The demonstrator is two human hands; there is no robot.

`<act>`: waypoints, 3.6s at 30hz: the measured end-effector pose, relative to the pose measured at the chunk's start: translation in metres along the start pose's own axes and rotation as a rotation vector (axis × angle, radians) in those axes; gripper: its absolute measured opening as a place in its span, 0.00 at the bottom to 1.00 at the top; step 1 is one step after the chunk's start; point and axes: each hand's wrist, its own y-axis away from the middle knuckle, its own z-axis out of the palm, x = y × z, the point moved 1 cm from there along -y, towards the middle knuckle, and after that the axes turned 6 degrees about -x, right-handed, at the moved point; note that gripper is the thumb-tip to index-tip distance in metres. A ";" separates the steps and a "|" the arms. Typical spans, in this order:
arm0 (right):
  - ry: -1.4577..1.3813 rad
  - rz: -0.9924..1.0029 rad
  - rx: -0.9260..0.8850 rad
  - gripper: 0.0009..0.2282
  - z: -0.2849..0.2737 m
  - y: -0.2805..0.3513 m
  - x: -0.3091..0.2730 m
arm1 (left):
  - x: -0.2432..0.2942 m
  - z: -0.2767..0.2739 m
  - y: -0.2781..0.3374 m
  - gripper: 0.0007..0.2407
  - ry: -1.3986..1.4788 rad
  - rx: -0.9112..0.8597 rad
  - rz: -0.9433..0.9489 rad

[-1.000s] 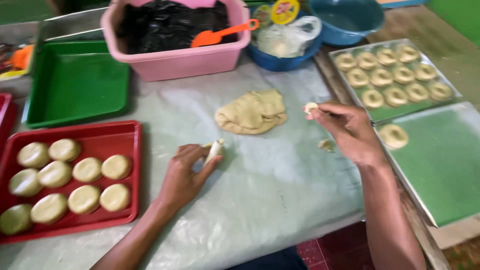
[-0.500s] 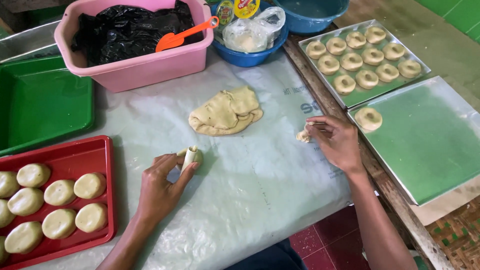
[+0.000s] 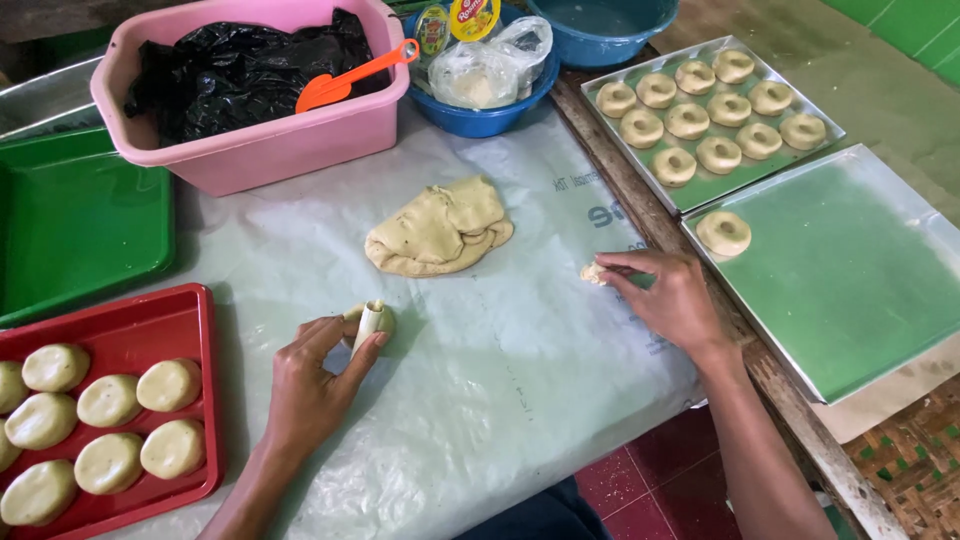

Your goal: Shaping dough pieces into donuts using a circular cutter and placing them on a tray.

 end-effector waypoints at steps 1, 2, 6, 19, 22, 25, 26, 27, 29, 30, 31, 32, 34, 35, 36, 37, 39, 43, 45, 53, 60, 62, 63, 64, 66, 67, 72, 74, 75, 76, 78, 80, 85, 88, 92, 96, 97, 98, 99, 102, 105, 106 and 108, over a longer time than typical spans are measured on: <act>-0.003 0.001 0.001 0.12 -0.001 -0.003 -0.002 | 0.000 0.000 0.000 0.12 -0.003 -0.001 0.000; 0.001 -0.024 -0.045 0.11 -0.002 -0.006 -0.005 | 0.000 0.000 0.000 0.11 -0.007 -0.002 0.002; 0.006 -0.010 -0.177 0.09 -0.003 -0.015 -0.001 | 0.003 -0.001 0.000 0.11 0.008 -0.006 0.008; 0.317 -0.035 -0.176 0.08 0.000 0.001 -0.020 | 0.000 -0.004 -0.001 0.13 -0.014 0.029 -0.008; 0.058 -0.031 -0.138 0.10 0.003 0.000 -0.006 | 0.002 -0.008 -0.003 0.08 -0.041 0.097 -0.019; -0.093 -0.075 -0.015 0.16 -0.002 -0.006 -0.013 | 0.003 -0.015 -0.004 0.13 -0.001 0.149 -0.155; -0.092 -0.090 0.042 0.14 -0.007 -0.013 -0.028 | 0.003 -0.017 -0.004 0.12 -0.051 0.143 -0.169; -0.090 -0.104 0.106 0.12 -0.013 -0.019 -0.043 | 0.002 -0.019 -0.005 0.13 -0.101 0.135 -0.175; -0.143 -0.106 0.048 0.12 -0.012 -0.029 -0.074 | -0.001 -0.023 -0.003 0.13 -0.167 0.119 -0.249; -0.188 -0.100 -0.007 0.12 -0.012 -0.034 -0.090 | -0.003 -0.025 -0.002 0.13 -0.225 0.095 -0.316; -0.192 -0.105 -0.012 0.12 -0.002 -0.040 -0.097 | -0.016 -0.020 0.003 0.13 -0.228 0.100 -0.323; -0.137 -0.068 -0.159 0.13 0.010 -0.046 -0.104 | -0.028 -0.015 0.007 0.12 -0.443 0.108 -0.244; -0.080 -0.039 -0.302 0.14 0.032 -0.054 -0.120 | -0.042 -0.008 0.012 0.11 -0.660 0.121 -0.164; -0.133 -0.099 -0.345 0.14 0.042 -0.056 -0.129 | -0.046 -0.007 0.012 0.09 -0.702 0.071 -0.219; -0.185 -0.160 -0.388 0.14 0.053 -0.059 -0.138 | -0.049 -0.005 0.012 0.08 -0.743 0.020 -0.275; -0.189 -0.169 -0.390 0.14 0.058 -0.063 -0.148 | -0.043 -0.009 0.011 0.08 -0.748 0.026 -0.281; -0.118 -0.281 -0.493 0.15 0.068 -0.070 -0.170 | -0.031 -0.015 0.009 0.09 -0.690 -0.028 -0.286; -0.034 -0.293 -0.578 0.15 0.100 -0.078 -0.172 | -0.039 -0.008 0.010 0.12 -0.708 0.043 -0.201; -0.017 -0.319 -0.588 0.15 0.113 -0.080 -0.173 | -0.030 -0.011 0.006 0.15 -0.728 0.113 -0.016; -0.140 -0.212 -0.624 0.16 0.127 -0.081 -0.187 | -0.006 -0.005 0.008 0.15 -0.663 0.050 -0.022; -0.285 -0.107 -0.615 0.13 0.139 -0.086 -0.181 | -0.013 0.000 0.010 0.12 -0.420 0.086 0.012; -0.334 -0.053 -0.629 0.13 0.140 -0.086 -0.179 | -0.013 0.000 0.010 0.11 -0.363 0.104 0.032; -0.383 0.001 -0.643 0.13 0.141 -0.086 -0.178 | -0.013 -0.001 0.010 0.11 -0.304 0.121 0.050; -0.383 -0.001 -0.642 0.13 0.143 -0.087 -0.175 | -0.011 -0.003 0.010 0.11 -0.305 0.123 0.051; -0.434 0.029 -0.709 0.14 0.148 -0.089 -0.169 | -0.006 -0.005 0.010 0.10 -0.190 0.145 0.060; -0.433 0.026 -0.707 0.14 0.143 -0.089 -0.170 | -0.004 -0.006 0.011 0.10 -0.192 0.147 0.063; -0.595 -0.026 -0.869 0.11 0.118 -0.086 -0.179 | 0.000 -0.007 0.011 0.12 -0.030 0.083 0.025; -0.655 -0.012 -0.868 0.10 0.109 -0.083 -0.185 | -0.007 -0.005 0.011 0.13 0.006 0.066 0.011; -0.713 0.006 -0.869 0.09 0.104 -0.082 -0.188 | -0.011 -0.003 0.011 0.14 0.046 0.047 -0.004; -0.713 0.002 -0.866 0.09 0.106 -0.081 -0.185 | -0.009 -0.005 0.010 0.14 0.044 0.049 -0.001; -0.863 0.094 -0.821 0.11 0.108 -0.078 -0.176 | -0.006 -0.005 0.008 0.19 0.262 0.026 -0.113; -0.921 0.097 -0.774 0.11 0.107 -0.077 -0.168 | -0.006 -0.004 0.005 0.19 0.398 0.031 -0.158; -1.073 0.143 -0.585 0.11 0.070 -0.068 -0.141 | 0.025 0.003 -0.017 0.19 0.667 -0.035 -0.190; -1.133 0.195 -0.523 0.15 0.044 -0.057 -0.107 | 0.060 0.010 -0.032 0.17 0.723 -0.113 -0.202; -1.260 0.281 -0.357 0.16 -0.012 -0.040 -0.068 | 0.097 0.039 -0.050 0.15 0.574 -0.240 -0.173; -1.099 0.256 -0.132 0.13 -0.088 -0.016 -0.033 | 0.129 0.084 -0.065 0.16 0.549 -0.411 -0.046; -1.096 0.268 -0.114 0.13 -0.105 -0.012 -0.019 | 0.137 0.095 -0.067 0.16 0.552 -0.431 -0.039; -0.958 0.371 -0.031 0.12 -0.122 -0.007 -0.005 | 0.146 0.106 -0.069 0.15 0.498 -0.459 0.044; -0.818 0.473 0.047 0.11 -0.139 -0.001 0.008 | 0.155 0.116 -0.070 0.15 0.443 -0.483 0.127; -0.826 0.531 0.182 0.08 -0.159 0.008 0.069 | 0.172 0.163 -0.075 0.10 0.412 -0.482 0.340; -0.744 0.639 0.231 0.07 -0.151 0.012 0.133 | 0.199 0.200 -0.081 0.10 0.180 -0.468 0.639; -0.741 0.648 0.239 0.07 -0.145 0.012 0.149 | 0.203 0.215 -0.081 0.10 0.185 -0.478 0.644; -0.711 0.717 0.216 0.09 -0.133 0.011 0.181 | 0.213 0.242 -0.078 0.12 0.064 -0.329 0.882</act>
